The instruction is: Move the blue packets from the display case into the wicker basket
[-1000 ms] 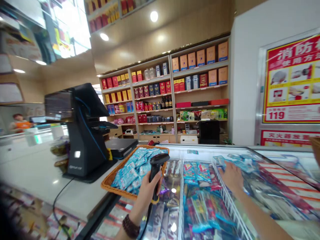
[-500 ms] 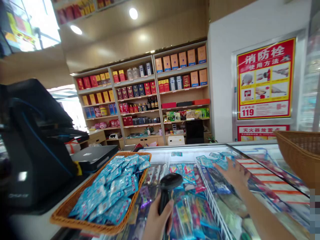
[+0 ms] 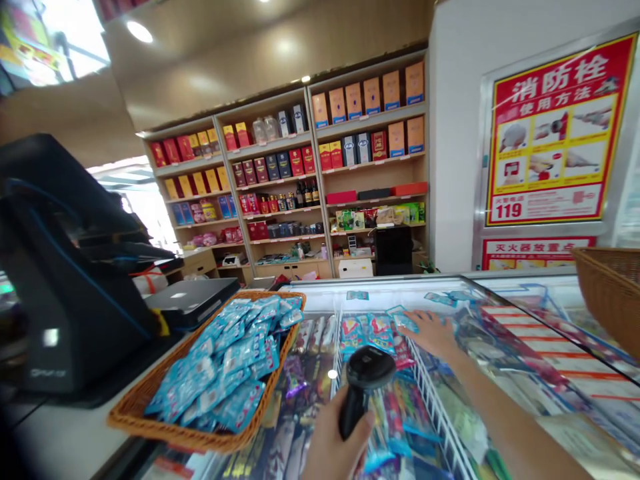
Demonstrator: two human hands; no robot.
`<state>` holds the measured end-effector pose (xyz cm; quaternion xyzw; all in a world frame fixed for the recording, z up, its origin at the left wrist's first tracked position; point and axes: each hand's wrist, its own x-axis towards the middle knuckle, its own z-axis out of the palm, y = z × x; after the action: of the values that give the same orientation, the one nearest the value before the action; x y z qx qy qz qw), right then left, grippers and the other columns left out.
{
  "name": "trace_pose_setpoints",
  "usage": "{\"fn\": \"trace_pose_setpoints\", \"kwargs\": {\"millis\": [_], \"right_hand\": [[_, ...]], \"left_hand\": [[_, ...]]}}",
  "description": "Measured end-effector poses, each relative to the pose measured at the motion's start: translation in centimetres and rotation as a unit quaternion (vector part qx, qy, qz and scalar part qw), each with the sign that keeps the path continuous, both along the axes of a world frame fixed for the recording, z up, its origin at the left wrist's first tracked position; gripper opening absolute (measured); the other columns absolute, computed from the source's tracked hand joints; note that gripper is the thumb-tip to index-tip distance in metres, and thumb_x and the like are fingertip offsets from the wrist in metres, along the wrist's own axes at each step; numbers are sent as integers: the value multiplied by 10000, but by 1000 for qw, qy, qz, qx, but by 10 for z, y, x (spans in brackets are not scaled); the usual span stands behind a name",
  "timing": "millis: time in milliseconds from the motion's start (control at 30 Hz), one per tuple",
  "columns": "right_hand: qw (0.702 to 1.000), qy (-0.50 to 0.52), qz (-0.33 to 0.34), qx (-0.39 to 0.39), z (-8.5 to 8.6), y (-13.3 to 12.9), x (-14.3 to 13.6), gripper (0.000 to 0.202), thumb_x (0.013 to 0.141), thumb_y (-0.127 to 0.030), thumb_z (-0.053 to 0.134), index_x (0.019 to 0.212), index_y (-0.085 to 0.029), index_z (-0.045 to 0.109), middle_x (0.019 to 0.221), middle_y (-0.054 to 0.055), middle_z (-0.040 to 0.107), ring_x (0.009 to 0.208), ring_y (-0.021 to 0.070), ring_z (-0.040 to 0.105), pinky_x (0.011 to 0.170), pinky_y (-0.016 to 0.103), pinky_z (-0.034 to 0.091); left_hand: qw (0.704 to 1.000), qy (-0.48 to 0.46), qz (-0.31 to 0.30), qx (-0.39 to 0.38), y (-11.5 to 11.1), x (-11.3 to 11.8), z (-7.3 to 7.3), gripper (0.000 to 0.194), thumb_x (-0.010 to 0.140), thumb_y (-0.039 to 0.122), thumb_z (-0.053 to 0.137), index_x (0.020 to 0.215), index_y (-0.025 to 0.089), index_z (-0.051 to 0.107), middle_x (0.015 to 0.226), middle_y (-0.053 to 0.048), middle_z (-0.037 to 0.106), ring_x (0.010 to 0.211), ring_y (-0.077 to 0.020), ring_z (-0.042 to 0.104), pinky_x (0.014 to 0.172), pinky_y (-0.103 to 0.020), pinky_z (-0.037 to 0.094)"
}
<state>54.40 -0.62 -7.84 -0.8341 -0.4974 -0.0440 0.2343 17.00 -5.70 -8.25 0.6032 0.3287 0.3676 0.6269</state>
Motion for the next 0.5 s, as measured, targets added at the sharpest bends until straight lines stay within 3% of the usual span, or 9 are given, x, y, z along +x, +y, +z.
{"fn": "trace_pose_setpoints", "kwargs": {"millis": [133, 267, 400, 500], "right_hand": [[998, 1, 63, 29, -16, -17, -27, 431, 1061, -480, 837, 1454, -351, 958, 1671, 119, 900, 1638, 463, 763, 1431, 707, 532], [995, -6, 63, 71, -22, -38, -46, 448, 982, -508, 882, 1385, -331, 964, 1530, 149, 948, 1554, 490, 792, 1324, 661, 625], [994, 6, 20, 103, -16, -55, -64, 423, 955, -561, 903, 1293, -322, 989, 1441, 175, 974, 1503, 519, 809, 1268, 682, 653], [992, 75, 18, 104, 0, -61, -72, 225, 895, -507, 921, 1017, -328, 984, 1194, 136, 1013, 1330, 493, 895, 1203, 608, 693]], "left_hand": [[998, 19, -39, 40, 2, 6, -2, 401, 961, 600, 1013, 1000, 251, 818, 629, 70, 500, 607, -193, 514, 578, -287, 403], [998, 18, -35, 49, 7, 7, 2, 425, 965, 626, 969, 1036, 258, 769, 622, 100, 475, 560, -171, 482, 572, -286, 406], [998, 2, -28, 57, 12, 7, 5, 503, 944, 698, 968, 1021, 273, 709, 608, 121, 461, 510, -148, 441, 545, -283, 396], [998, 1, -9, 67, 15, 9, 5, 551, 927, 733, 999, 959, 279, 689, 601, 117, 456, 508, -147, 453, 537, -276, 392]]}}
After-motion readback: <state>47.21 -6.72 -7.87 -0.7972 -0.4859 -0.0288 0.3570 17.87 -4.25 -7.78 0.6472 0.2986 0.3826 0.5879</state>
